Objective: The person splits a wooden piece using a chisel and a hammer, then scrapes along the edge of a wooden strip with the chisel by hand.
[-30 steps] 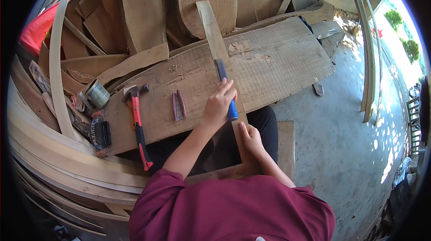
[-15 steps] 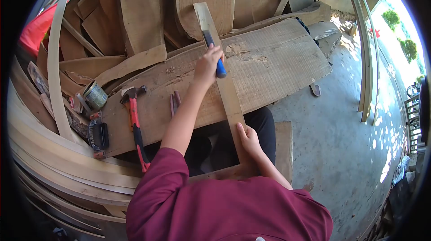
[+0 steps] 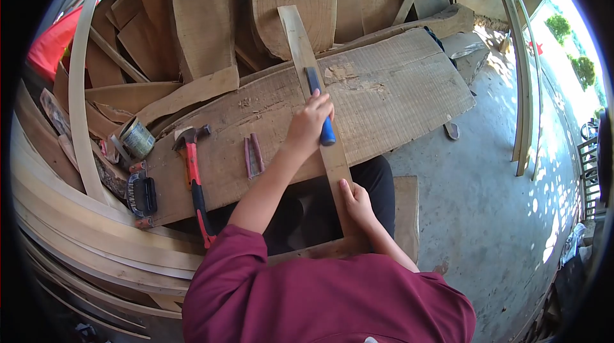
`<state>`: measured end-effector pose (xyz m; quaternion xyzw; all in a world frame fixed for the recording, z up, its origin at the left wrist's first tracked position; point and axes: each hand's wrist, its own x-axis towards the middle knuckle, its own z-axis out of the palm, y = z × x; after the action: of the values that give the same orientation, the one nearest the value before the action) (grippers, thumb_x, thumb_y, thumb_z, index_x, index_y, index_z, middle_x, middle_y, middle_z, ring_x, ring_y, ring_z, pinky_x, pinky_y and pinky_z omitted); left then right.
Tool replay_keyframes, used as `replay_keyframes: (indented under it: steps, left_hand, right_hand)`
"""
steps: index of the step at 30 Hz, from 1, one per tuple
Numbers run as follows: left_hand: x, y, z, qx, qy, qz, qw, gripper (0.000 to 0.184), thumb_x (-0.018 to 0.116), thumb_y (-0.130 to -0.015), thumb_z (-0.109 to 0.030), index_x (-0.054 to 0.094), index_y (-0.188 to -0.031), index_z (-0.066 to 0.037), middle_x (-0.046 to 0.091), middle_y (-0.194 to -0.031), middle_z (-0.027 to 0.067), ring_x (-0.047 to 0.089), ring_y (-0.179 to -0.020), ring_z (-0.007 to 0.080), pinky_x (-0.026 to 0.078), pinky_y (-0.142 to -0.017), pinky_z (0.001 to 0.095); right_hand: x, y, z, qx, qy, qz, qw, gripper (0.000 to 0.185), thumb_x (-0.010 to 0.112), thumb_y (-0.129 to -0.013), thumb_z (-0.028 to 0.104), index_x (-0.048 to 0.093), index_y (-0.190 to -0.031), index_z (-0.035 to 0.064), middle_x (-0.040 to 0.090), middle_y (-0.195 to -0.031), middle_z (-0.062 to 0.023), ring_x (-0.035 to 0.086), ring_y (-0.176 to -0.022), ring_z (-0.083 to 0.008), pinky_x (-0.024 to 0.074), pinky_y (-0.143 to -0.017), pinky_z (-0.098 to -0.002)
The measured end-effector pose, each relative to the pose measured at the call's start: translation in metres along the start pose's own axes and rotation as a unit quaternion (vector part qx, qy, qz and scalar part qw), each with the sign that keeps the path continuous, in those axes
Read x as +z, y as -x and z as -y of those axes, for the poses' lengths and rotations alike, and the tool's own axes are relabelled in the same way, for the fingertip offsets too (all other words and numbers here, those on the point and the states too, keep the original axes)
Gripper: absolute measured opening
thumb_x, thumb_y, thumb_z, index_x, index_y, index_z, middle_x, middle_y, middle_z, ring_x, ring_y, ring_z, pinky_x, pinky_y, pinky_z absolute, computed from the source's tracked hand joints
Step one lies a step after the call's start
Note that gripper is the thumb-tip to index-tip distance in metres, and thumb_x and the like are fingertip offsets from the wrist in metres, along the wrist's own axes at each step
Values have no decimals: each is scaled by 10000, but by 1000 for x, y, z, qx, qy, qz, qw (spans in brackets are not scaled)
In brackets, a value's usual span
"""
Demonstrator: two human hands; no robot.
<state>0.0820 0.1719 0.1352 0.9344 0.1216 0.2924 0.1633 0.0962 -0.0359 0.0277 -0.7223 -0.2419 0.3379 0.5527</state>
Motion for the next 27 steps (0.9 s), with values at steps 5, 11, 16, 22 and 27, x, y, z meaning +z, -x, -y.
replay_keyframes:
  steps: [5,11,16,22,27]
  left_hand:
    - [-1,-88,45,29,-5,-28,999,182,609,-666,45,510,-749,-82,602,-739,120,611,-734,332,515,-740,403]
    - [25,-111,55,5,-42,-44,998,187,631,-647,37,512,-738,-76,600,-775,126,611,-773,336,509,-736,398]
    - [26,-68,24,-3,0,-68,998,205,579,-657,76,475,-744,-78,591,-837,122,583,-860,353,496,-812,397]
    - [23,-28,4,-14,-20,-65,998,187,573,-681,55,455,-753,-71,590,-948,118,562,-973,367,486,-850,417]
    - [20,-81,52,4,-17,-39,999,170,586,-708,51,475,-757,-69,580,-890,128,584,-958,350,513,-750,413]
  right_hand:
    - [1,0,1,-7,-17,-1,1000,448,479,-942,375,617,-910,-51,608,-668,-91,553,-650,-119,459,-608,-309]
    - [1,3,4,3,-26,9,1000,429,467,-957,366,601,-853,-28,542,-676,22,456,-644,-52,414,-585,-243]
    - [1,0,1,-4,-36,9,999,428,468,-956,369,605,-857,-24,546,-678,22,459,-641,-47,412,-577,-240]
    - [-1,0,1,20,-11,16,1000,461,479,-940,386,615,-899,-52,610,-680,-94,557,-676,-114,459,-622,-307]
    - [-1,1,4,16,-17,16,1000,440,472,-948,376,608,-888,-38,581,-679,-43,513,-656,-83,437,-602,-276]
